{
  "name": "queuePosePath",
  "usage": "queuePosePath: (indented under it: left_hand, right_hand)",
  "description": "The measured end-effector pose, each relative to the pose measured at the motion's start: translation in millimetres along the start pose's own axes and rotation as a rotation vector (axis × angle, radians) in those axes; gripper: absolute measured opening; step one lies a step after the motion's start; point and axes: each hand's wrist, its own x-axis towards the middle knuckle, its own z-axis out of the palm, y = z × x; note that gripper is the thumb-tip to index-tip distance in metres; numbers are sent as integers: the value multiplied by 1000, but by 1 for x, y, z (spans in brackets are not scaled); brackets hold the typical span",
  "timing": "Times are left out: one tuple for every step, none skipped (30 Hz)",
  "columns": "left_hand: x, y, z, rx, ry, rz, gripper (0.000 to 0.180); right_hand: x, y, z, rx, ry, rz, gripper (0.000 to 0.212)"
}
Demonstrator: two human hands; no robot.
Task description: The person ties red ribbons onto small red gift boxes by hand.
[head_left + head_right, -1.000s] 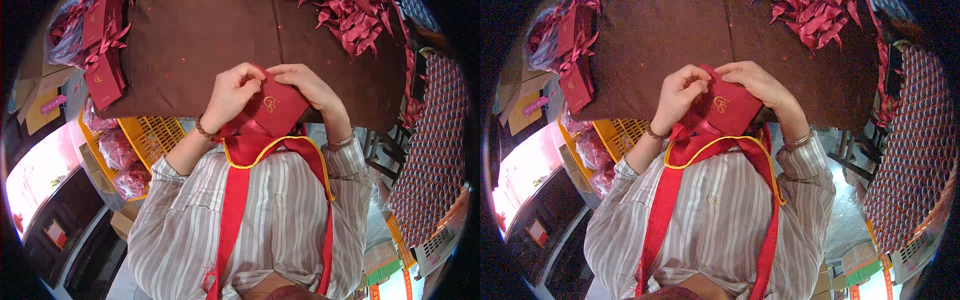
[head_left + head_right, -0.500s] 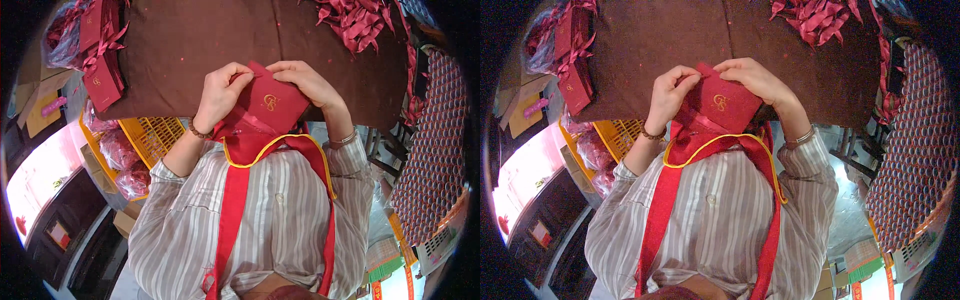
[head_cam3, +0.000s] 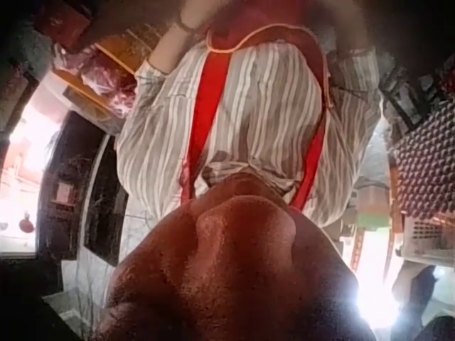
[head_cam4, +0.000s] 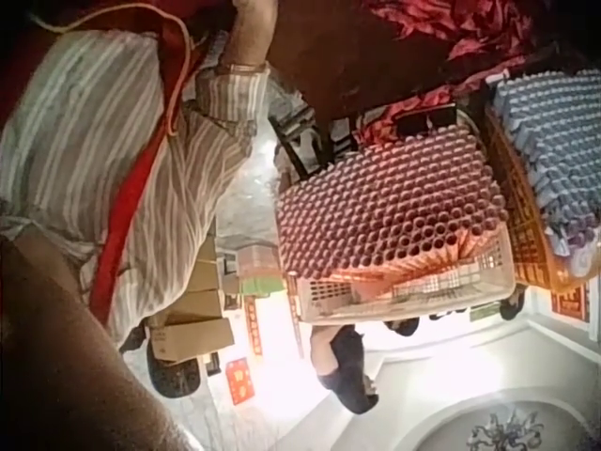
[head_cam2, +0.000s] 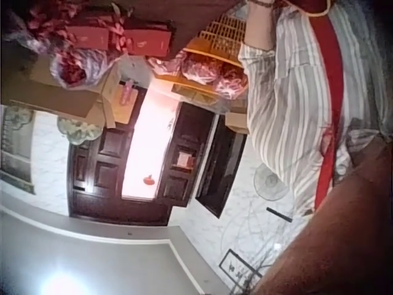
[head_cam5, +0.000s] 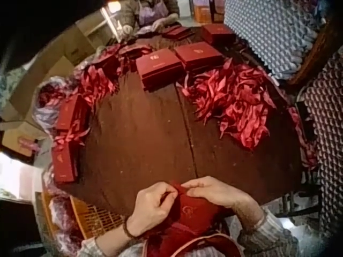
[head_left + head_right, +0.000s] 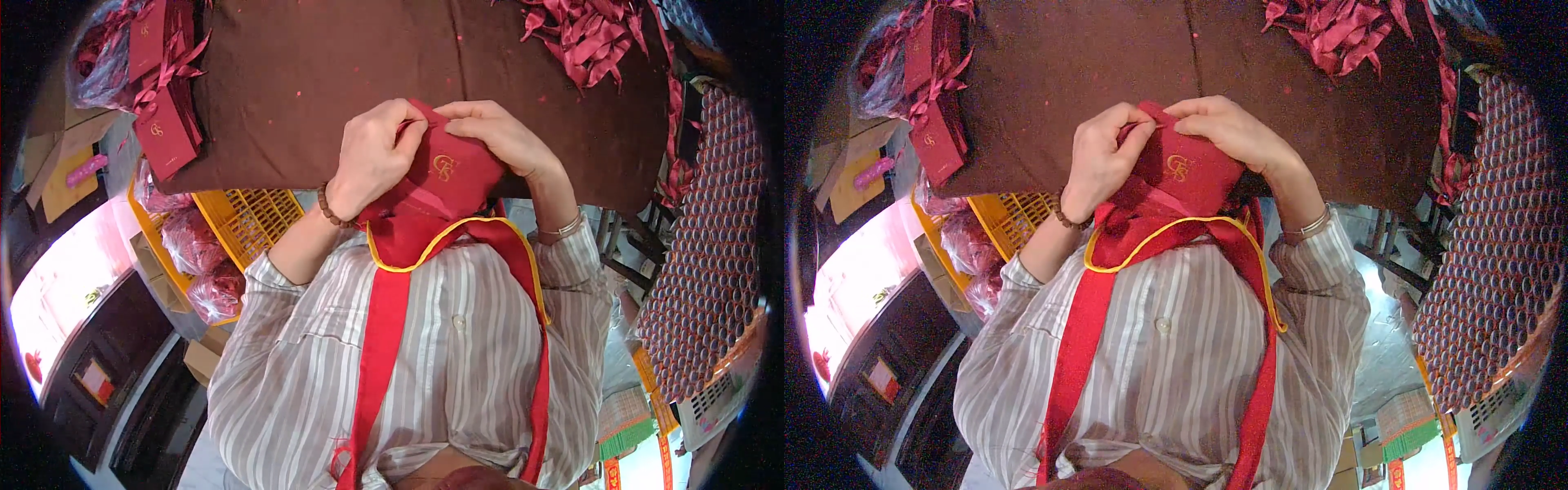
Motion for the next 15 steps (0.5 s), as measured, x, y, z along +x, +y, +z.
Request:
queuePosePath:
  left_hand:
    - [1,-2,0,-3,-5,-8,11]
    - [2,-4,0,-6,-8,-16,12]
    - [2,-5,0,-7,-11,-17,12]
    - [3,-6,1,3,-6,-17,11]
    - [3,-6,1,12,-1,-17,10]
    - [3,-6,1,12,-2,-18,10]
    - [3,-5,3,4,23,-26,10]
    - [3,-5,4,-3,47,-34,10]
    - [2,-5,4,-3,48,-35,10]
    - [2,-6,5,17,46,-1,10]
    - [2,-5,6,35,43,32,10]
    - [1,-4,7,35,43,32,10]
    - [1,-2,9,35,10,49,10]
    - [1,0,10,34,-23,67,10]
    - [1,-1,12,35,-23,67,10]
  right_hand:
    - [1,1,-1,1,0,2,33]
    - [3,3,-3,8,5,3,32]
    - [3,5,-3,16,12,4,32]
    - [3,4,-3,17,12,5,32]
    - [3,3,-4,48,-12,8,31]
    - [3,3,-4,80,-35,12,30]
    - [3,5,-6,80,-35,12,30]
    - [4,7,-8,25,-15,-25,28]
    - [4,9,-8,-29,3,-61,26]
    - [4,9,-7,-29,2,-61,26]
    - [3,8,-6,-12,59,-72,25]
    - [3,7,-5,5,117,-83,25]
    - [2,8,-5,5,118,-82,25]
    - [1,10,-6,19,141,-94,25]
    - [1,10,-6,34,161,-106,26]
